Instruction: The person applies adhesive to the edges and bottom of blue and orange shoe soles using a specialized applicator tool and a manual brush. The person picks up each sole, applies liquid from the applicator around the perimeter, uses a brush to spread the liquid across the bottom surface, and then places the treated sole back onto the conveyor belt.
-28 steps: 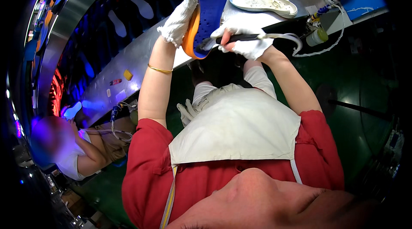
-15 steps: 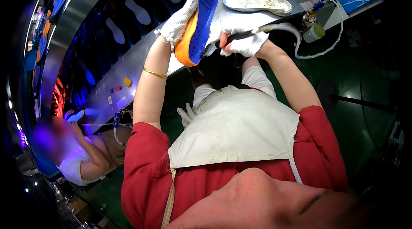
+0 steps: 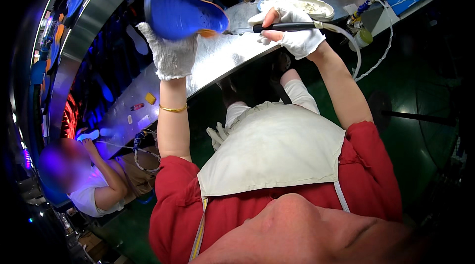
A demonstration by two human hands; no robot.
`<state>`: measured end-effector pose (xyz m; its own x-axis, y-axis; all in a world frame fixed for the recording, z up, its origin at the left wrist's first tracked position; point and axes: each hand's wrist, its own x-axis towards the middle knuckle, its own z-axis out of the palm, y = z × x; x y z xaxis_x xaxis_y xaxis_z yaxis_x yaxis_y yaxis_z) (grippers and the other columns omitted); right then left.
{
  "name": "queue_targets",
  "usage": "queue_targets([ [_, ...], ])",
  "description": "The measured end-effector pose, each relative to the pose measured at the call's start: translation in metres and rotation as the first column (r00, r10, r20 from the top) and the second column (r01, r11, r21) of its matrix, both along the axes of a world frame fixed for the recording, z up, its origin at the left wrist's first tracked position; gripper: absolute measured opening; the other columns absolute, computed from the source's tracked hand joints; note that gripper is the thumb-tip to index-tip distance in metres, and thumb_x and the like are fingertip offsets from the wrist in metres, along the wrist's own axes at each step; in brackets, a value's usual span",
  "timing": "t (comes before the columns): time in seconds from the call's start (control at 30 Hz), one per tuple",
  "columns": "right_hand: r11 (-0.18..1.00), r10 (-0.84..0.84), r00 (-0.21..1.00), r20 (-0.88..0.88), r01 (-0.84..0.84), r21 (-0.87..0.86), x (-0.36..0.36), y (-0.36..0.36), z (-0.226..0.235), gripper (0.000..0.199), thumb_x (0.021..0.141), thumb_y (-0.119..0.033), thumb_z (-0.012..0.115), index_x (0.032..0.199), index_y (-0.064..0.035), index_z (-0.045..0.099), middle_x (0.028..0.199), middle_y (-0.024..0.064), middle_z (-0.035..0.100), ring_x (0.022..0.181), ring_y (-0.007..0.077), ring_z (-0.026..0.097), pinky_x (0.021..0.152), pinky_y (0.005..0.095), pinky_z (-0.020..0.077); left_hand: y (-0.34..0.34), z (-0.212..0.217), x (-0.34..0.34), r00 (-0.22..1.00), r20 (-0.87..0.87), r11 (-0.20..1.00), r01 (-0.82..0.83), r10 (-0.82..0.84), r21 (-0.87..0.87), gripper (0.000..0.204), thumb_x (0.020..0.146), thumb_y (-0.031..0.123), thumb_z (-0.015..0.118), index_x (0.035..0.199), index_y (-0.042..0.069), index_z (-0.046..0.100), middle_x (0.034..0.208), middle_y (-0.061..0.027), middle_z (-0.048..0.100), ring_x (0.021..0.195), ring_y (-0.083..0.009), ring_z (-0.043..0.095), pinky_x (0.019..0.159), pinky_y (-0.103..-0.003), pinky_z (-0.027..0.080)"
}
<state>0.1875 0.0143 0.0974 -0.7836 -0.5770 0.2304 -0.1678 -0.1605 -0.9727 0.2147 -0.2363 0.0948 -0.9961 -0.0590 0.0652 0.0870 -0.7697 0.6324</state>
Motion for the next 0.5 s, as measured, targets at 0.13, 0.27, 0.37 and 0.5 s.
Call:
queue_targets([
  [0.13,0.998,-0.064,0.998,0.009,0.064,-0.001,0.011,-0.012,-0.021,0.021,0.077,-0.005,0.07,0.094,-0.0022,0.057,0.085,0.0075,0.064,0.075,0.0118,0.061,0.07,0.0242,0.0501,-0.031,-0.052,0.008,0.94,0.184,0.956,0.27,-0.288,0.116,0.076,0.085,0.063,0.04,0.122,-0.002,0.048,0.1,-0.0173,0.062,0.089,-0.0269,0.063,0.082,-0.037,0.052],
  [0.27,0.986,-0.131,0.987,0.091,0.139,-0.087,0.018,-0.022,-0.042,0.018,0.079,-0.007,0.068,0.092,-0.0023,0.056,0.079,0.005,0.061,0.069,0.0096,0.058,0.065,0.023,0.0474,0.017,-0.079,0.033,0.957,0.128,0.928,0.213,-0.262,0.305,0.051,0.088,0.039,0.049,0.12,0.0,0.049,0.113,-0.0189,0.057,0.1,-0.0302,0.058,0.092,-0.046,0.045],
  [0.37,0.93,-0.338,0.941,-0.031,0.329,-0.166,0.006,-0.025,-0.045,0.015,0.08,-0.005,0.065,0.089,-0.004,0.053,0.079,0.0054,0.06,0.067,0.0095,0.058,0.064,0.0228,0.0486,0.058,-0.066,0.048,0.948,0.015,0.9,0.297,-0.319,0.32,0.061,0.083,0.033,0.058,0.132,0.002,0.037,0.126,-0.0185,0.049,0.117,-0.033,0.047,0.102,-0.052,0.034],
  [0.5,0.955,-0.295,0.934,-0.2,0.286,-0.071,0.009,-0.038,-0.043,0.013,0.081,-0.001,0.062,0.089,-0.0043,0.053,0.08,0.004,0.06,0.069,0.0088,0.06,0.062,0.0222,0.0491,0.069,-0.095,0.041,0.907,-0.032,0.797,0.386,-0.42,0.464,0.073,0.084,0.057,0.05,0.133,0.005,0.036,0.126,-0.0156,0.049,0.113,-0.029,0.051,0.096,-0.045,0.043],
])
